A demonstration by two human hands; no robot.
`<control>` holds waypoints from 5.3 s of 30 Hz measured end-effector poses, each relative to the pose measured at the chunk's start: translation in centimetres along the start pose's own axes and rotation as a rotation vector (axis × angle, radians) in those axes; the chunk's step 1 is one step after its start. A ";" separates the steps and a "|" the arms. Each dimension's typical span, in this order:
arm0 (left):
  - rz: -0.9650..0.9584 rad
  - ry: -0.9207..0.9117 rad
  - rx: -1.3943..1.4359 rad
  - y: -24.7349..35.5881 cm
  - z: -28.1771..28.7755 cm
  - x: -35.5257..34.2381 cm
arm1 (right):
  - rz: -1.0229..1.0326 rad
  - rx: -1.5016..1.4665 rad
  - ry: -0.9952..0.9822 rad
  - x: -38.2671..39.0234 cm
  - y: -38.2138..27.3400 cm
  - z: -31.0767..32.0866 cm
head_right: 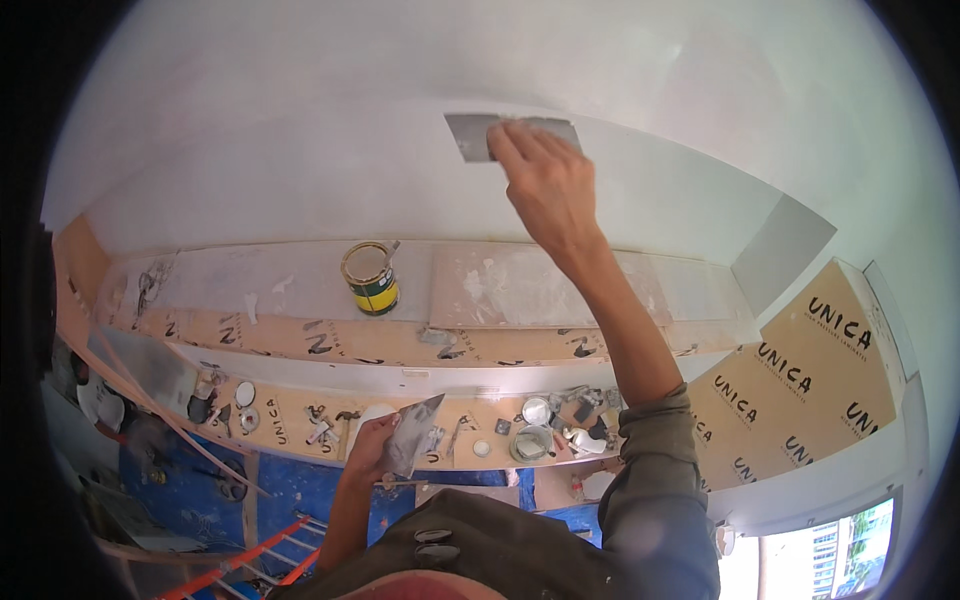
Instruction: The person applies joint compound to a wall using two putty knives. They repeatedly scrape the compound between the knives and smooth it over the upper portion of the wall surface.
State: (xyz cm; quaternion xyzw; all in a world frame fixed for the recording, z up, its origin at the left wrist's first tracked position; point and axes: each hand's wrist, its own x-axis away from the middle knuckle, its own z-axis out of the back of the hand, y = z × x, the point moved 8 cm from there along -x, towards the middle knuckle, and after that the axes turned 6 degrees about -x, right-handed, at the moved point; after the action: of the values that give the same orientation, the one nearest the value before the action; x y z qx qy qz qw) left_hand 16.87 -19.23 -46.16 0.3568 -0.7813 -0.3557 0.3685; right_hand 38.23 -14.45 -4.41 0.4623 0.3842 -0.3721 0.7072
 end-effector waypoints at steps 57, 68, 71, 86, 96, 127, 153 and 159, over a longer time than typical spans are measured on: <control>-0.020 -0.345 0.504 7.5 -14.2 -3.8 | -0.128 -0.703 -0.114 16.8 -9.2 9.7; -0.057 -0.177 -0.109 8.4 -10.7 -0.8 | -0.240 -0.930 -0.724 11.2 -6.8 6.2; 0.014 -0.150 -0.244 7.0 -9.8 -0.4 | -0.153 -1.094 -0.882 12.8 -9.4 3.7; 0.599 -0.178 0.605 -7.8 -5.8 1.1 | -0.232 -1.244 -1.451 22.4 -13.1 -1.5; 0.411 0.197 0.616 -5.7 0.9 3.4 | -1.351 -2.245 -0.740 26.8 -9.7 -1.3; 0.193 -0.189 0.439 -2.8 -3.6 -0.8 | 0.025 0.123 0.142 8.5 6.9 3.0; 0.195 0.034 0.177 -1.0 -1.7 -0.6 | -0.090 0.212 0.187 3.7 9.7 4.9; 0.201 0.098 0.108 -0.8 -2.0 0.4 | -0.129 0.032 -0.028 7.4 7.0 1.8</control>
State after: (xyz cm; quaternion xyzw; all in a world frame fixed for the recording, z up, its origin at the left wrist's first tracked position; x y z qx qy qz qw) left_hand 18.58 -20.58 -45.71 0.3130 -0.8122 -0.2563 0.4203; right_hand 47.89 -15.36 -7.94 0.4427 0.3971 -0.4296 0.6796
